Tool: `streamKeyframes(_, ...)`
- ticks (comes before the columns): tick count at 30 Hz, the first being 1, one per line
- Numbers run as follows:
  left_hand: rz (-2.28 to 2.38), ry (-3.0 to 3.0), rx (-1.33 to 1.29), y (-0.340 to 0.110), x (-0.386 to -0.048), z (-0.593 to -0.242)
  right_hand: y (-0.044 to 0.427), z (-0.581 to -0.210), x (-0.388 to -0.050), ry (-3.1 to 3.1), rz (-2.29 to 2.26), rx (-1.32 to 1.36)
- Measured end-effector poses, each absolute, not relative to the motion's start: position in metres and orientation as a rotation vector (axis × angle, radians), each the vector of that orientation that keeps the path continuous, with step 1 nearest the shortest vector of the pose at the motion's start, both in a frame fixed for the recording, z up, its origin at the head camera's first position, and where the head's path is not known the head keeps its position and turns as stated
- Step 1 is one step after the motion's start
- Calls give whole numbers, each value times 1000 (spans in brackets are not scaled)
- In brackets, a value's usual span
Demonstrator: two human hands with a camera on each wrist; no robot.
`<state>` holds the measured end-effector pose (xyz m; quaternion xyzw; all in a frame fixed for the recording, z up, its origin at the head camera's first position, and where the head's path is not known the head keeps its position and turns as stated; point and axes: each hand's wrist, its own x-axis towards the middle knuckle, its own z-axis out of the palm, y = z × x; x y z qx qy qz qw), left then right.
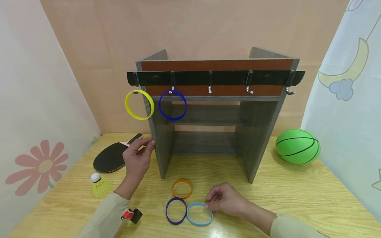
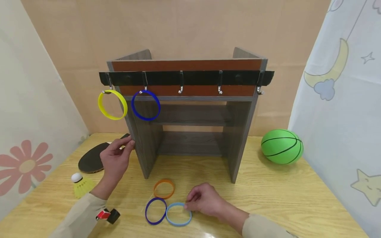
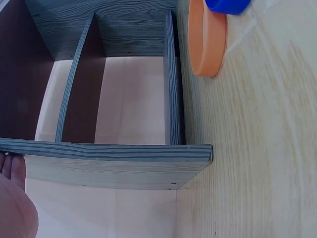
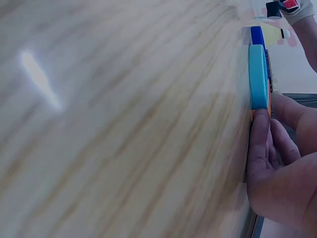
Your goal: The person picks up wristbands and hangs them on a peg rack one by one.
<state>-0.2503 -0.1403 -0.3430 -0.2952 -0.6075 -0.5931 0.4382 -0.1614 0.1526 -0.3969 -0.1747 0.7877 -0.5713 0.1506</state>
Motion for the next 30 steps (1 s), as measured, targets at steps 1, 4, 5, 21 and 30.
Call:
streamKeyframes(1, -1475, -1508, -735, -140, -250, -343, 152, -396, -161, 2277, -1624, -504)
streamKeyframes(4, -1474, -1502, -740, -141, -251, -343, 149, -395, -162, 2310, -1585, -509)
streamKeyframes(5, -1472, -1499, -742, -141, -251, -343, 148, -394, -162, 2317, -1575, -515)
streamKeyframes(21, -1494, -1462, -776, -139, -248, -338, 148, -395, -163, 2377, -1468, -554)
streamKeyframes(30, -1484, -1479, -777, -136, -242, -332, 154, -394, -160, 2303, -1545, -602)
